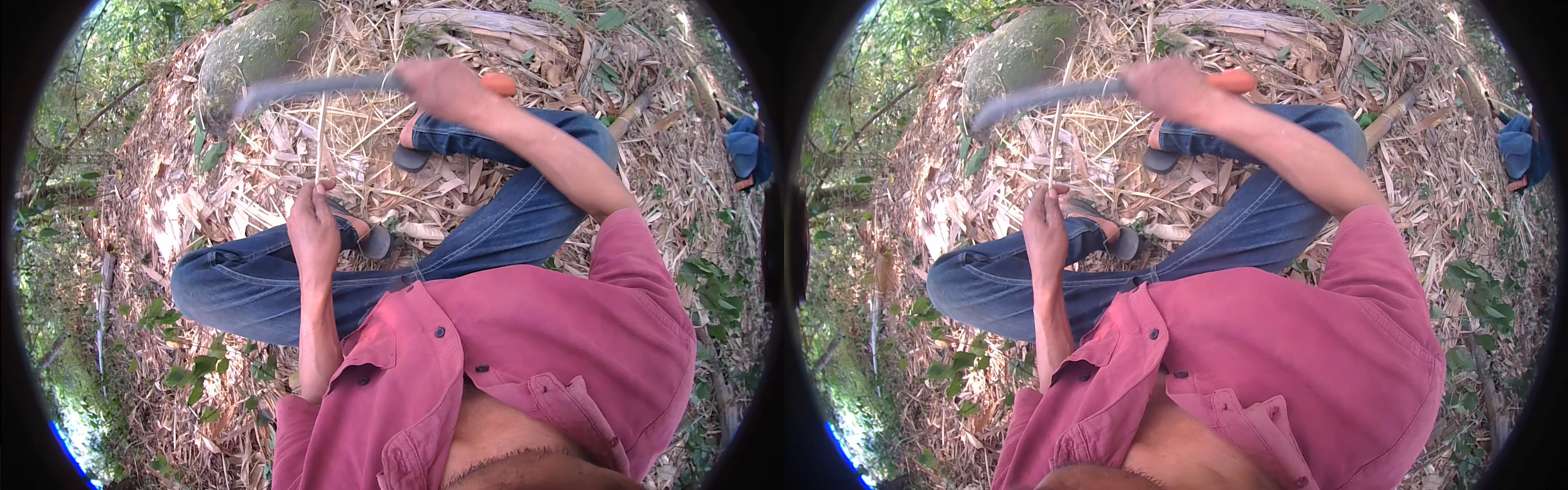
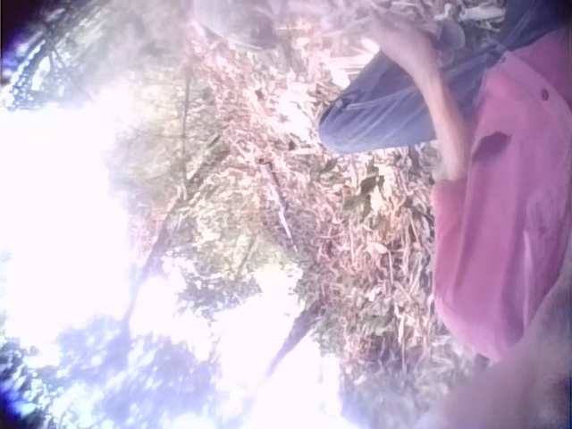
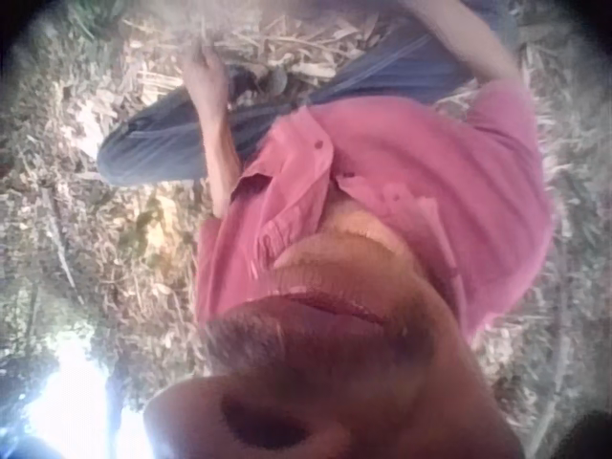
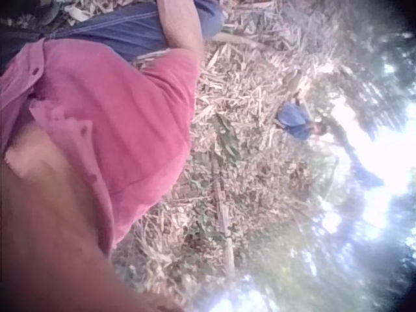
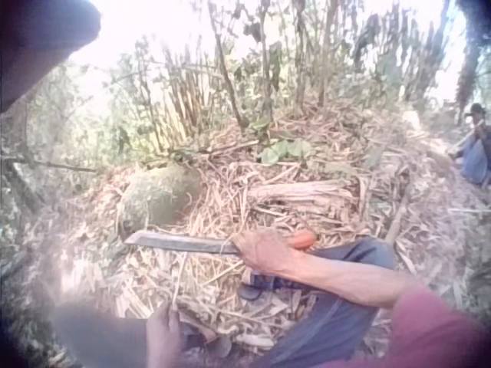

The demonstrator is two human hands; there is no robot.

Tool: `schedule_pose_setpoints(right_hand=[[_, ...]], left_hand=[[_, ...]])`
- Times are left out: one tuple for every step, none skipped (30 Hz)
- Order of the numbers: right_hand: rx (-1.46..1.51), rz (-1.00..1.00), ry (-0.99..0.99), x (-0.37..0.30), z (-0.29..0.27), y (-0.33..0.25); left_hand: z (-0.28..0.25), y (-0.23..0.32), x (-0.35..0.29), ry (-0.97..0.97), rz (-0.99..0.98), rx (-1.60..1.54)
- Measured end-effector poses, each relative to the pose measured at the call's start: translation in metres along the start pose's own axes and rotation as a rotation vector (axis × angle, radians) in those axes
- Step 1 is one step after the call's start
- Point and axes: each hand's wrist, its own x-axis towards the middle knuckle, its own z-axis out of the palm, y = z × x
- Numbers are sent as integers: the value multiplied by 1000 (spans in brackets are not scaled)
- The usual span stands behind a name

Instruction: The person sits on the ground and uses a machete to shave thin strips from a piece of bamboo. They hold the bamboo in their left hand and repeatedly strike it with the machete in their right hand to create fine shavings.

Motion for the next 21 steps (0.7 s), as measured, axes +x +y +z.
schedule_pose_setpoints(right_hand=[[11, -80, 1, -8, 5, -15], [23, -161, 2, -14, 7, -27], [19, -195, 35, -16, 12, -36], [15, -229, 68, -17, 17, -43], [11, -264, 101, -16, 20, -48], [2, -266, 117, -16, 23, -47], [-8, -269, 134, -15, 26, -46], [-17, -271, 150, -15, 28, -45], [-32, -271, 169, -14, 28, -44], [-47, -272, 188, -13, 28, -42], [-61, -272, 207, -12, 27, -41], [-59, -269, 229, -10, 26, -39], [-56, -267, 250, -9, 25, -38], [-52, -265, 272, -7, 25, -37], [-62, -260, 249, -6, 25, -33], [-71, -256, 226, -3, 26, -29], [-79, -253, 202, -1, 28, -25], [-59, -255, 215, -1, 31, -22], [-39, -258, 228, -1, 36, -20], [-19, -261, 241, 2, 39, -17], [-6, -182, 171, 6, 41, -11]], left_hand=[[3, 7, 4, -14, -14, 12], [5, 13, 8, -27, -29, 26], [9, 12, 8, 4, 3, 15], [10, 14, 10, 33, 28, 12], [11, 15, 12, 63, 53, 8], [14, 17, 12, 89, 79, -2], [15, 21, 10, 102, 50, 21], [16, 21, 11, 109, 74, -6], [17, 22, 12, 117, 99, -35], [18, 22, 13, 126, 124, -64], [17, 24, 12, 109, 98, -59], [16, 27, 13, 90, 74, -51], [14, 30, 13, 72, 49, -44], [12, 33, 13, 47, 18, -66], [10, 35, 11, 19, -13, -85], [9, 37, 11, -8, -44, -105], [9, 37, 10, 7, -21, -114], [10, 37, 9, 19, 1, -124], [12, 37, 8, 31, 22, -134], [11, 39, 5, 22, 15, -155], [8, 40, -1, 1, 8, -173]])
